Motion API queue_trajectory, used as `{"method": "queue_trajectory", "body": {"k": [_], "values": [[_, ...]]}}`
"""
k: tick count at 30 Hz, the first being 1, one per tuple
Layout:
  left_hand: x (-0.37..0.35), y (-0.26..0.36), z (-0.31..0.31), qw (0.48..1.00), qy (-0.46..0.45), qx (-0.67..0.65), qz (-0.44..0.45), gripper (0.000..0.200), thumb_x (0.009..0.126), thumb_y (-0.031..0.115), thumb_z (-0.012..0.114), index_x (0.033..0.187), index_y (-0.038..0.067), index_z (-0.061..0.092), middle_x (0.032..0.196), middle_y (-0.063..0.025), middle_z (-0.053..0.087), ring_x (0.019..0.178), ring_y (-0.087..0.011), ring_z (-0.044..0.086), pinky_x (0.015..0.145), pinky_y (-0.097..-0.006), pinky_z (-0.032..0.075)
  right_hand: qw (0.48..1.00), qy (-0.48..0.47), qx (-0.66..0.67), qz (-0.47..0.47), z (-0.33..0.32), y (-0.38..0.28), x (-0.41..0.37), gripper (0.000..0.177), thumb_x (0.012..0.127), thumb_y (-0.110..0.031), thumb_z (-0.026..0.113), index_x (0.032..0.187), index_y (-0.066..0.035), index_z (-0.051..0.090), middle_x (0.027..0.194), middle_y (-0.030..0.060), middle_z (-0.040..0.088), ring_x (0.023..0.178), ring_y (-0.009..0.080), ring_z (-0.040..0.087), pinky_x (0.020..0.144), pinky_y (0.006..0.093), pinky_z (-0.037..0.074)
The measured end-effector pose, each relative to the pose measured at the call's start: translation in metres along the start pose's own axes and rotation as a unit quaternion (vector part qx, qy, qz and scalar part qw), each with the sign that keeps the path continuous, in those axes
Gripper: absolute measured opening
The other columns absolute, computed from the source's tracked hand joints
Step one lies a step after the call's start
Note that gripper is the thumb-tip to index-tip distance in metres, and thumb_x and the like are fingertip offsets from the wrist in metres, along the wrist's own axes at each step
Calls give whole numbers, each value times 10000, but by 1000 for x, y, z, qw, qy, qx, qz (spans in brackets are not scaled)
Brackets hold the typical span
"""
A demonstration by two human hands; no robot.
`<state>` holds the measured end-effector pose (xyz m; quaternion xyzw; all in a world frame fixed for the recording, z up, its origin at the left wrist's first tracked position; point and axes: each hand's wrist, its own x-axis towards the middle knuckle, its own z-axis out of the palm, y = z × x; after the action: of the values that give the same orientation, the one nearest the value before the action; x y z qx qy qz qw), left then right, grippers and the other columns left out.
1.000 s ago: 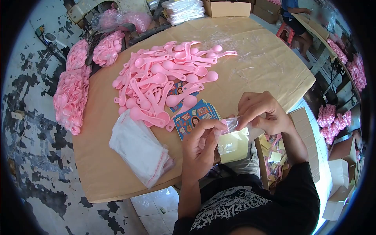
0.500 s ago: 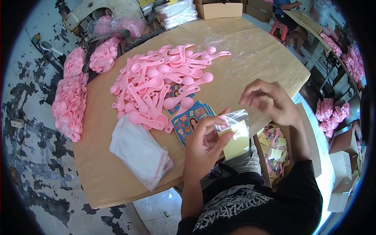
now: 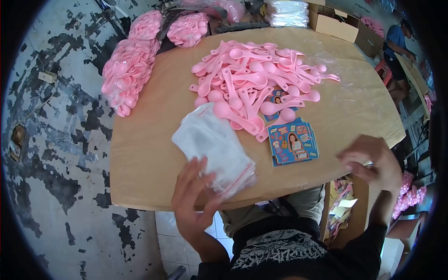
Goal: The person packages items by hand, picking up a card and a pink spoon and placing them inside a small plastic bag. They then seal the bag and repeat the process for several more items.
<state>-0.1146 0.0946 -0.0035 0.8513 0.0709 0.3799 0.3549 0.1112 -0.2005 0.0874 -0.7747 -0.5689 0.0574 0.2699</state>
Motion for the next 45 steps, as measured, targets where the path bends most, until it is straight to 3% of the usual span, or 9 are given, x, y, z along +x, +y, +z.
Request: {"method": "queue_trajectory", "body": {"k": [6,9,19,21,25,29,34,42,45], "values": [[-2,-18,5,988,-76,122,48,404,767,317,721,1065,49,665,1247,-134,604,1224,-394,499,1061,-549,301,993,-97,-55,-24,84,-33,127,348,874,-340,642,850,7,651,819,159,671,791,347,652,689,454,494],[-4,-20,1,989,-81,116,46,377,778,290,714,1070,57,667,1245,-122,607,1238,-379,494,1060,-552,304,982,-182,-34,22,94,-43,160,322,869,-316,650,809,0,638,775,160,660,755,323,653,684,436,496],[-1,-18,-2,990,-90,105,12,388,786,216,706,1119,27,648,1253,-144,598,1226,-358,519,1076,-518,309,973,-57,224,-27,70,-11,145,145,903,-98,605,967,23,653,762,133,665,663,177,647,633,294,509],[9,3,5,997,-71,3,-16,435,793,193,707,1172,1,613,1249,-154,598,1241,-339,509,1090,-497,296,945,-44,320,48,45,-23,132,133,901,-52,572,976,30,645,762,145,658,695,180,657,626,289,507],[27,63,55,919,-11,-360,-161,497,850,159,687,1266,-59,524,1246,-172,590,1240,-293,505,1100,-440,300,959,-91,241,-115,33,-33,115,146,887,-37,575,1012,-11,647,804,116,681,682,194,656,608,300,495],[33,57,89,840,7,-486,-242,384,992,150,487,1279,-104,474,1273,-198,546,1157,-240,565,1014,-361,425,975,-49,139,-167,29,-6,103,136,839,-98,682,959,-35,680,788,93,685,656,220,657,583,299,491],[40,51,100,801,75,-565,-185,381,987,126,424,1301,-89,428,1178,-219,587,1084,-323,607,940,-451,504,986,19,-37,-163,37,62,100,190,799,-116,716,969,-38,684,733,84,661,659,228,655,601,308,510],[51,62,115,750,65,-614,-237,411,1025,231,334,1312,-58,392,1159,-250,579,1086,-372,599,960,-507,480,995,-65,72,30,33,75,93,204,821,-176,703,974,-44,674,798,152,652,720,285,632,672,371,493],[59,65,125,745,117,-614,-231,396,1015,204,405,1315,-54,390,1170,-246,581,1079,-351,608,933,-479,505,994,43,80,-55,38,82,92,157,851,-135,673,959,-22,668,755,159,635,633,287,602,614,350,483]]}}
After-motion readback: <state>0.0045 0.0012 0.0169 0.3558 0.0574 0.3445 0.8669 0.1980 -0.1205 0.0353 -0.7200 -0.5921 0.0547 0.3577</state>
